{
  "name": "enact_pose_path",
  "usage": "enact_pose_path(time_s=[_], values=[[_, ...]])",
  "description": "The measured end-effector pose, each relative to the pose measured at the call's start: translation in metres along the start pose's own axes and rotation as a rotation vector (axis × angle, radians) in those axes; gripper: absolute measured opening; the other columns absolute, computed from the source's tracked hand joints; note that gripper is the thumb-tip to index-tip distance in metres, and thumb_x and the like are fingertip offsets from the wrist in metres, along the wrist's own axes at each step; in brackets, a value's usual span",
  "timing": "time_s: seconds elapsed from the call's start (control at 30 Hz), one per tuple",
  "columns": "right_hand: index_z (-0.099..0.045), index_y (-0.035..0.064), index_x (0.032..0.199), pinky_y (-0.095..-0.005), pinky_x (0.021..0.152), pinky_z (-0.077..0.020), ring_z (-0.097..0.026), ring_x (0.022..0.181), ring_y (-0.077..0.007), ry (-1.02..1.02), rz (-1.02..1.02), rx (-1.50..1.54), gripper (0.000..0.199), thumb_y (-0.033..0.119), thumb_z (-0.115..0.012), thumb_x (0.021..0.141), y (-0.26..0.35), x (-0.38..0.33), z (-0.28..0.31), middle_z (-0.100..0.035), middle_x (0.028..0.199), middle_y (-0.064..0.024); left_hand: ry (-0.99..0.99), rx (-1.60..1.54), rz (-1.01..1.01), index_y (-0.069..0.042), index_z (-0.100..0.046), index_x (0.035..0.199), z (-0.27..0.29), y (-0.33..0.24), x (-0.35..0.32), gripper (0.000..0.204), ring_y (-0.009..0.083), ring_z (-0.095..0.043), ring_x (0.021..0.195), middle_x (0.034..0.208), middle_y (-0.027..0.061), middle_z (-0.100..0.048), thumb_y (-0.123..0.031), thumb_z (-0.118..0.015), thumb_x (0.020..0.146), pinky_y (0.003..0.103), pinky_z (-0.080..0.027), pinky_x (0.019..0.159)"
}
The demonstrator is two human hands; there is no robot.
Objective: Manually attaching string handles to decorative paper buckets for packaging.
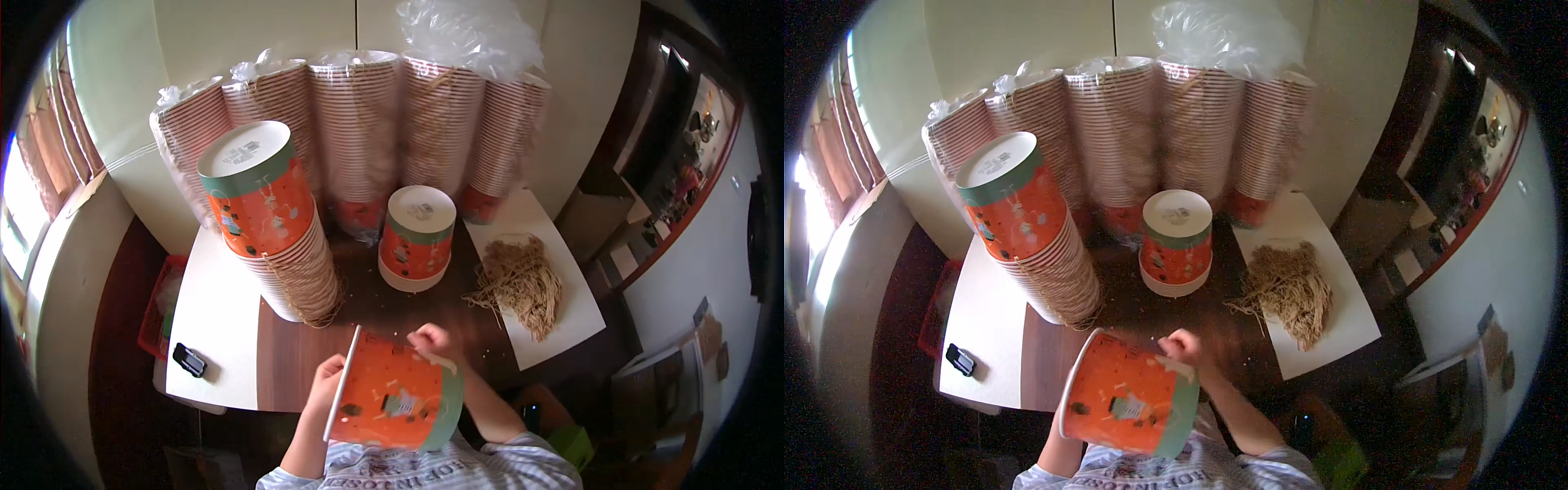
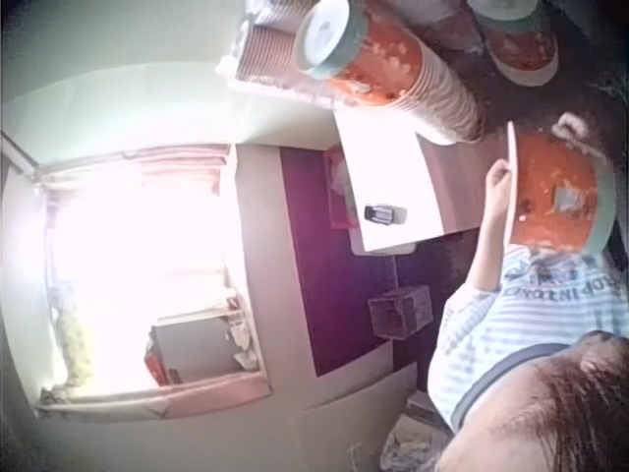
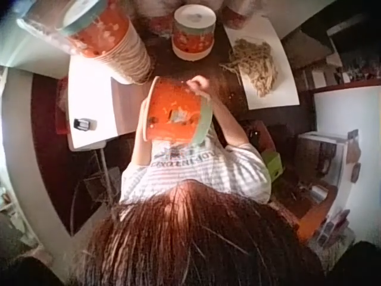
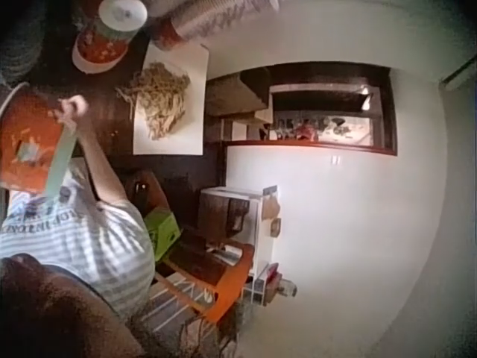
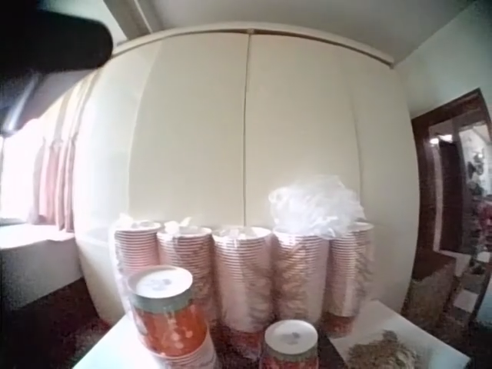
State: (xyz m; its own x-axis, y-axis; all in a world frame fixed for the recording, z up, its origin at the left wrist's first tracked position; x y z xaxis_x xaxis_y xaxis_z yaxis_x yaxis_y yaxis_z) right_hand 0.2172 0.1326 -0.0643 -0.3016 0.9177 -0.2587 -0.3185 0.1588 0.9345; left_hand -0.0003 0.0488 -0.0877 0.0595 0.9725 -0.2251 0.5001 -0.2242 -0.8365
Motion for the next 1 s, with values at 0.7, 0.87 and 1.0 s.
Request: enact_pose_path(time_s=[0.7,0.87,1.0], values=[[-0.058,0.0095,0.083,-0.0392,0.087,-0.0377,-0.047,0.099,-0.0211,0.235,0.511,-1.509,0.008,0.008,-0.052,0.078,-0.039,0.007,0.175,-0.053,0.093,-0.0033,-0.361,1.158,-0.429,0.0,-0.055,0.074,-0.029,-0.08,-0.015,0.013,0.0215,-0.057,0.046,0.053,0.0113,-0.056,-0.011,-0.062,0.071,0.029,-0.045,0.047],[-0.051,0.0061,0.079,-0.0368,0.085,-0.0363,-0.046,0.096,-0.024,0.022,0.525,-1.01,0.001,0.006,-0.052,0.08,-0.013,0.013,0.165,-0.052,0.091,-0.0051,-0.376,1.194,-0.482,-0.001,-0.054,0.084,-0.032,-0.074,-0.023,0.018,0.0234,-0.057,0.048,0.055,0.0113,-0.055,-0.01,-0.062,0.071,0.031,-0.046,0.047],[-0.045,0.0045,0.081,-0.0275,0.072,-0.0413,-0.051,0.079,-0.017,-0.21,0.657,-0.349,0.006,0.003,-0.05,0.082,0.069,-0.006,0.14,-0.052,0.09,-0.0068,-0.338,1.137,-0.45,-0.001,-0.052,0.093,-0.04,-0.067,-0.027,0.024,0.0241,-0.056,0.049,0.058,0.0117,-0.055,-0.011,-0.061,0.073,0.031,-0.046,0.048]])
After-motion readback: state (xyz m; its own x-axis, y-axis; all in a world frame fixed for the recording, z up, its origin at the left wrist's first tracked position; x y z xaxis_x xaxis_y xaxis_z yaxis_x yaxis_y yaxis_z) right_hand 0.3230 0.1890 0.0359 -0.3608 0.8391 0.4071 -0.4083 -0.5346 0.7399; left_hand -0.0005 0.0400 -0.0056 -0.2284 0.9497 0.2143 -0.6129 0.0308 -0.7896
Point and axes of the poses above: each hand's wrist, its own x-axis towards the middle knuckle, its own z-axis out of the back of the hand, y = z × x, the point moved 2 cm from there along x, towards the middle knuckle
